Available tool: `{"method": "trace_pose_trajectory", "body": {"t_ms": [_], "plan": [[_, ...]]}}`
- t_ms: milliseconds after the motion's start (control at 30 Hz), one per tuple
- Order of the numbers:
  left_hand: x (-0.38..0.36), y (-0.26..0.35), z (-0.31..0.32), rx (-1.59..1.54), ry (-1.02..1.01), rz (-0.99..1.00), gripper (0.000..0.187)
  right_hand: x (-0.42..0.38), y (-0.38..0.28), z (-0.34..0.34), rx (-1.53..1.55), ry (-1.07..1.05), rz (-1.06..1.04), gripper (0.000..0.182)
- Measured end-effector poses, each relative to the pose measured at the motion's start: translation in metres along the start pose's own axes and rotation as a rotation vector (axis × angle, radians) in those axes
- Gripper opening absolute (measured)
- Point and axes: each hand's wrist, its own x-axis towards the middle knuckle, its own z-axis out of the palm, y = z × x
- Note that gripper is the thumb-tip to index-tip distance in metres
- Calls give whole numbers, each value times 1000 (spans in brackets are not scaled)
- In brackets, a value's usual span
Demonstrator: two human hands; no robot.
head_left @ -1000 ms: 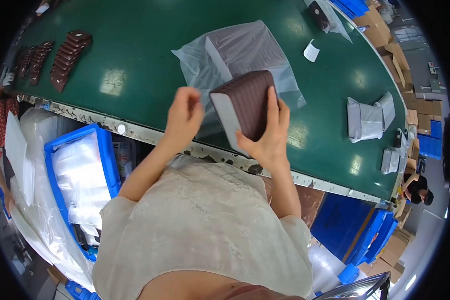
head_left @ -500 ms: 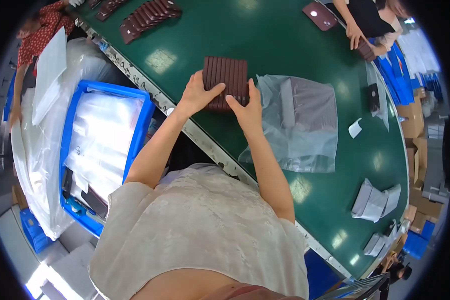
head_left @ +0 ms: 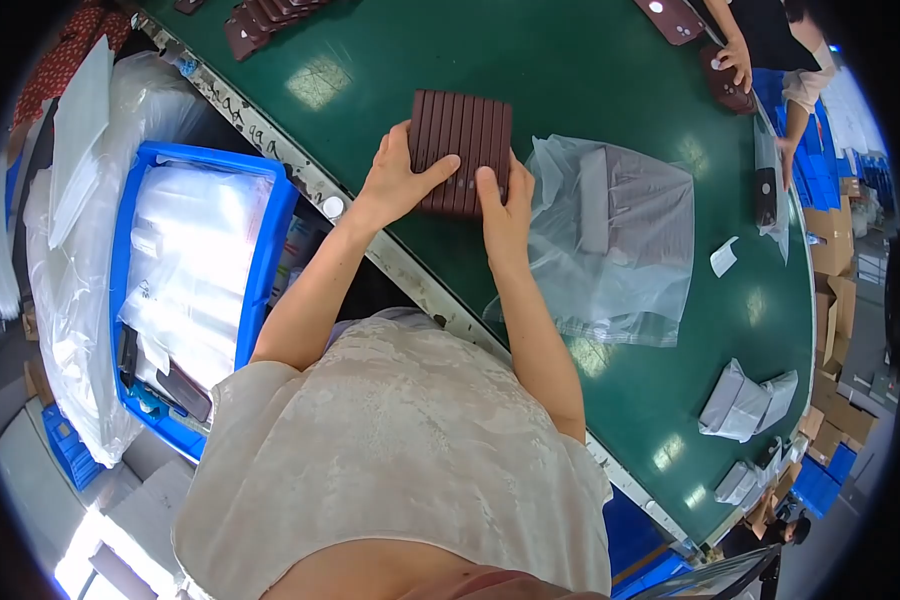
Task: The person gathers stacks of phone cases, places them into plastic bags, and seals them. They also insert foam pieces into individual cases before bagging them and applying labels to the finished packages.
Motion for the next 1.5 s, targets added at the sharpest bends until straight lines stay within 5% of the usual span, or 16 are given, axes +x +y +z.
{"method": "trace_pose_trajectory", "body": {"t_ms": [133, 267, 400, 500, 633, 767, 833, 967, 1033, 1133, 1300, 1400, 1500], "plan": [[-2, -1, 1, 17, 13, -18, 93, -3, -6, 0, -130, -14, -62, 86], [-3, -6, 4, -31, -8, 41, 90, 1, 0, -4, 86, 20, 7, 90], [-5, -4, 1, 54, -39, 28, 91, 1, -12, -13, -460, 19, -179, 92], [-9, 25, -13, -761, -326, -441, 66, 5, -32, -21, -721, 10, -224, 99], [-14, -3, 20, -712, -240, -399, 59, 3, -68, 3, -1251, -1, -157, 109], [-35, 2, 24, -748, -233, -297, 72, 13, -70, -14, -1101, -106, -62, 114], [-48, -4, 35, -514, -48, 7, 57, -3, -71, -55, -896, -70, -7, 114], [-90, 21, 68, -76, -58, 394, 48, -68, -80, -149, -177, -59, -60, 115], [-103, 48, 93, 159, -173, 780, 45, -115, -85, -181, 60, 93, -8, 118], [-107, 43, 133, 378, -300, 1046, 37, -184, -78, -226, -23, 109, 71, 118], [-92, 43, 145, 206, -415, 826, 25, -225, -53, -242, -68, -63, 158, 115], [-93, 72, 128, -34, -496, 478, 15, -195, -57, -224, -117, -72, 142, 113], [-87, 74, 122, -81, -432, 494, 15, -169, -46, -215, -136, -65, 117, 112]]}}
